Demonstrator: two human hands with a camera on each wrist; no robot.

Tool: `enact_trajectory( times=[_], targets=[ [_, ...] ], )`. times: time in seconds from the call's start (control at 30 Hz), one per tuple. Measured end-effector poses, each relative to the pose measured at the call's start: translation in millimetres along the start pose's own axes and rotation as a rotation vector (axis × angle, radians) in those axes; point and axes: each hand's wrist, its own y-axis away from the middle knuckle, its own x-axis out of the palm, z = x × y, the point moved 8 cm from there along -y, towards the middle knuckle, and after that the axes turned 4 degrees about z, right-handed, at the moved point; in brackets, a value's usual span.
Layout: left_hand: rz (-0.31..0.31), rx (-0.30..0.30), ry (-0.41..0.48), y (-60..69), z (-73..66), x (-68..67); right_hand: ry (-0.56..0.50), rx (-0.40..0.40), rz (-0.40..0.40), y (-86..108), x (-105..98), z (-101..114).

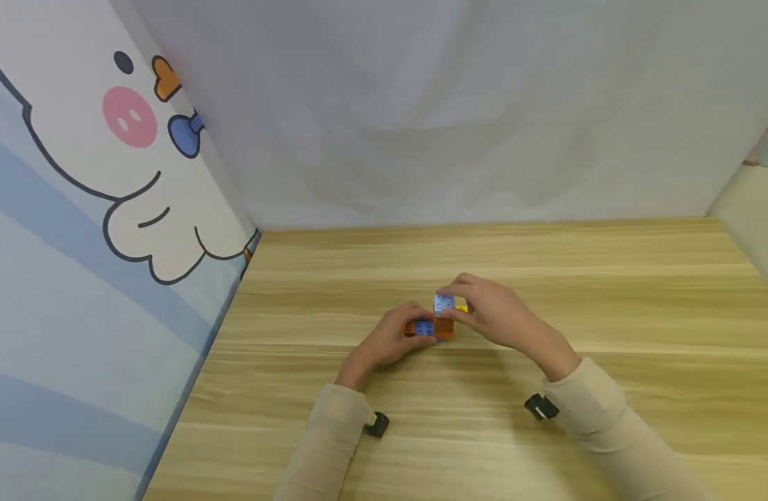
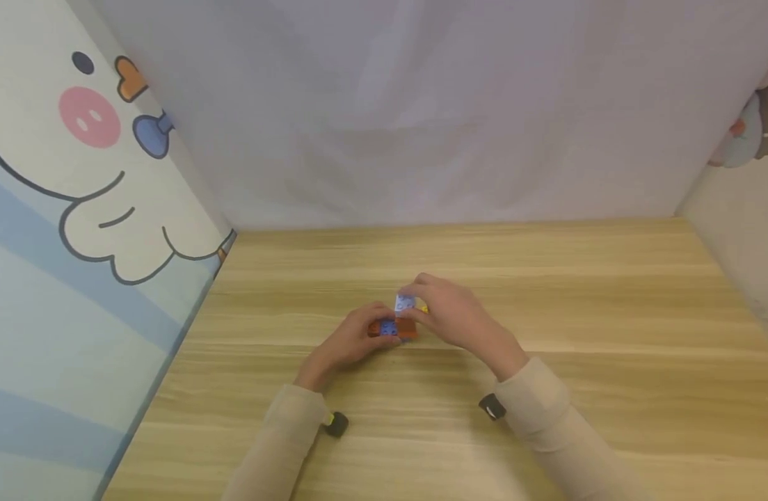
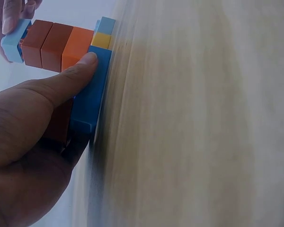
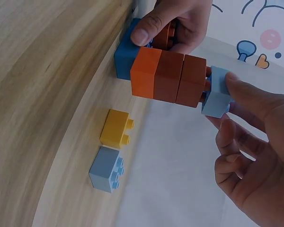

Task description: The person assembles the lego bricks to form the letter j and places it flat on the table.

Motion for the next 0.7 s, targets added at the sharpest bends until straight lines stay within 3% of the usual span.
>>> enact_trajectory(
  times=[0.33,0.7],
  targets=[
    [-0.001,0.0,-0.016,-1.9,2.2,1.5,0.0,-0.049,-0.012,1.3,-0.8,4.1],
    [-0.005,0.016,0.001,-1.2,0.4,1.7,0.01,-0.01,-0.014,0.9,2.9,1.0]
  ],
)
